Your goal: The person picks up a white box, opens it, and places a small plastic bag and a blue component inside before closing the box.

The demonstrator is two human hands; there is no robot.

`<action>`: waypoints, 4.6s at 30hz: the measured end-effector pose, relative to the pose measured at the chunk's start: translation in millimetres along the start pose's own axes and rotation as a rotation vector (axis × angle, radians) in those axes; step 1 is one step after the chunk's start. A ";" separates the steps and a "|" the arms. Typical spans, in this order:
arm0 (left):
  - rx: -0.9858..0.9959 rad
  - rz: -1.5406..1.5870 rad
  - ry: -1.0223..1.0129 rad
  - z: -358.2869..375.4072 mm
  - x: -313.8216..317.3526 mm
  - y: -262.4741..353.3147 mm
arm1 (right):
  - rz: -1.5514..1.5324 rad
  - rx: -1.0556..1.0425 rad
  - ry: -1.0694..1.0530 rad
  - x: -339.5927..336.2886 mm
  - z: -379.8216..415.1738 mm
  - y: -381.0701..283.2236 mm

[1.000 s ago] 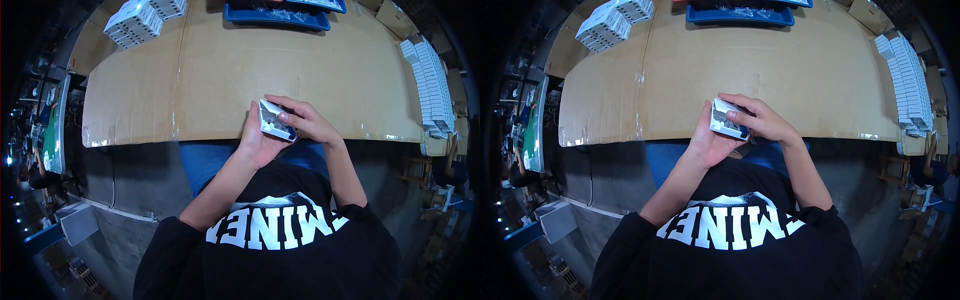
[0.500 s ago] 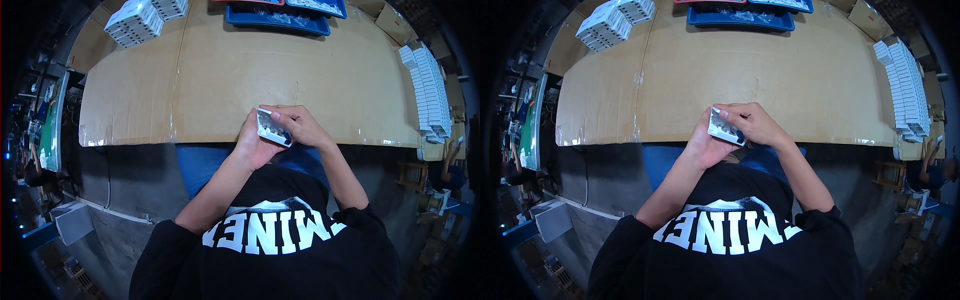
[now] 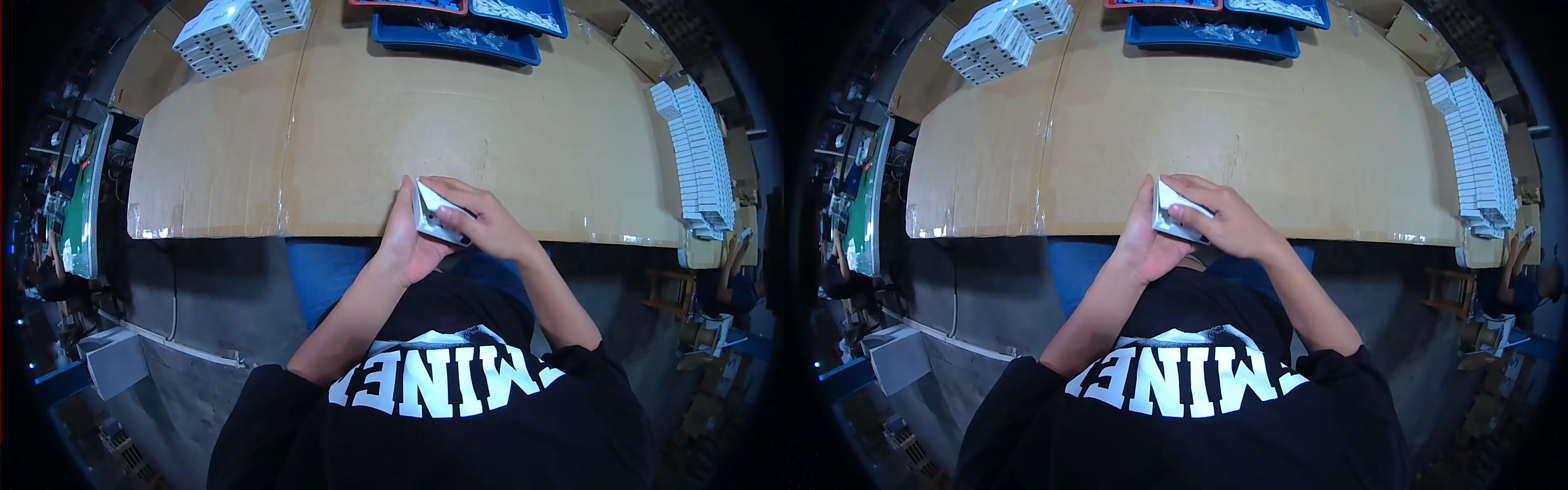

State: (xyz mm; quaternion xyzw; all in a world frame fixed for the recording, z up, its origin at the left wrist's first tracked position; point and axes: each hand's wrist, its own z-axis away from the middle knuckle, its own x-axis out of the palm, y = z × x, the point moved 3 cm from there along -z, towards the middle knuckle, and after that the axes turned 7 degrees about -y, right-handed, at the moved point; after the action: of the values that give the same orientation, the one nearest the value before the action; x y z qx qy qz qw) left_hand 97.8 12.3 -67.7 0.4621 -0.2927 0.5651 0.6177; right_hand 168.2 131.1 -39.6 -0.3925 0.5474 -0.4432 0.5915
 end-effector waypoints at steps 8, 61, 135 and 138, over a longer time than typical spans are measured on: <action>0.101 -0.182 0.061 21.1 19.8 2.1 | 0.338 -0.321 0.106 9.3 20.0 -17.5; 0.532 -0.696 -0.145 27.6 16.3 31.3 | -0.511 -0.162 0.454 12.7 27.3 -13.1; 0.593 -0.987 -0.313 33.8 22.5 32.7 | -0.414 -0.353 0.448 -3.0 47.0 -6.0; 0.592 -0.983 -0.312 34.1 22.6 32.8 | -0.411 -0.356 0.445 -3.3 46.6 -5.8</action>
State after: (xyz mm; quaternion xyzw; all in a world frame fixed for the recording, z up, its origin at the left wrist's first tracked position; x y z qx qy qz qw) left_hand 75.9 -10.9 -26.1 0.7736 0.0384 0.1961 0.6014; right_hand 214.0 131.6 -28.7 -0.4852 0.6411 -0.5255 0.2784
